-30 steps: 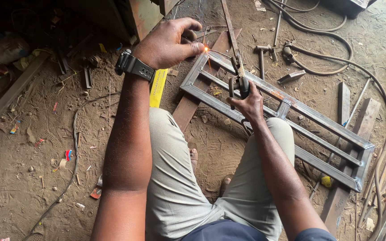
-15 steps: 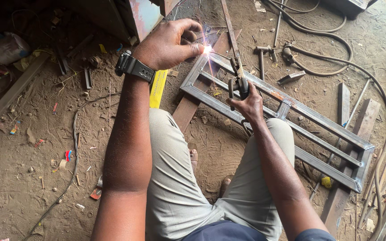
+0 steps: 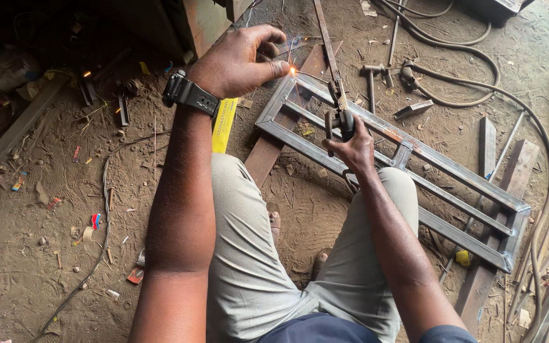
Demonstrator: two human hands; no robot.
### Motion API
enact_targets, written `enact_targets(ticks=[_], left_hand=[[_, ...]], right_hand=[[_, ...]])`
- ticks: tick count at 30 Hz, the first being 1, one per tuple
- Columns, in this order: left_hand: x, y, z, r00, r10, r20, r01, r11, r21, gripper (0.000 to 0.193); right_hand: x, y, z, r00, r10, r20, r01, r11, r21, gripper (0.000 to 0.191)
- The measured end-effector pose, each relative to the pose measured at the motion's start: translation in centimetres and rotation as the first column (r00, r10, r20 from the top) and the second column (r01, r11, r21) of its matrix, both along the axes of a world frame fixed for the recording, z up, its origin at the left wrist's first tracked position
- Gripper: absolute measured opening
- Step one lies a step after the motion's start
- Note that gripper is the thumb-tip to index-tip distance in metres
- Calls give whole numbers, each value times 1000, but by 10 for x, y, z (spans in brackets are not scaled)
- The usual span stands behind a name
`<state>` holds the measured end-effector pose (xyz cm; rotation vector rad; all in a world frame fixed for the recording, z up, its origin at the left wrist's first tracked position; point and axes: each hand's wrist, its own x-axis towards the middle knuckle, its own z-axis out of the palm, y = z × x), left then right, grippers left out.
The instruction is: The person welds a rectangular metal frame using a handheld welding torch. They sit on the ground, hold the frame with one hand, and apply welds to the joints and crossbars with the other hand.
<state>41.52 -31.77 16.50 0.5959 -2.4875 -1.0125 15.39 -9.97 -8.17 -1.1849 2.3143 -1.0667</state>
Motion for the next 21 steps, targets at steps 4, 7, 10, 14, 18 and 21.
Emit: enact_targets(ticks=[4,7,10,14,18,21], left_hand=[[-1,2,1,1000,20,13,-20,1000,-2,55],[-1,2,2,1000,24,20,-24,1000,11,56],[-1,2,2,999,29,25,-29,1000,1,56],[0,1,1,999,23,27,-23,1000,4,54],[0,-2,-2,1000,9,2,-9,1000,-6,53],[-2,-4,-5,1000,-2,-3,2,999,-32,53]], right_hand=[[0,0,0,1000,-2,3,2,1000,20,101],[1,-1,1,1000,5,4,-5,1000,8,102],[3,-1,4,1000,-11,11,10,999,37,103],[4,-1,7,999,-9,36,7,999,44,102],[5,-1,9,1000,-8,30,6,999,48,101],[5,-1,8,1000,-10,28,9,999,36,101]])
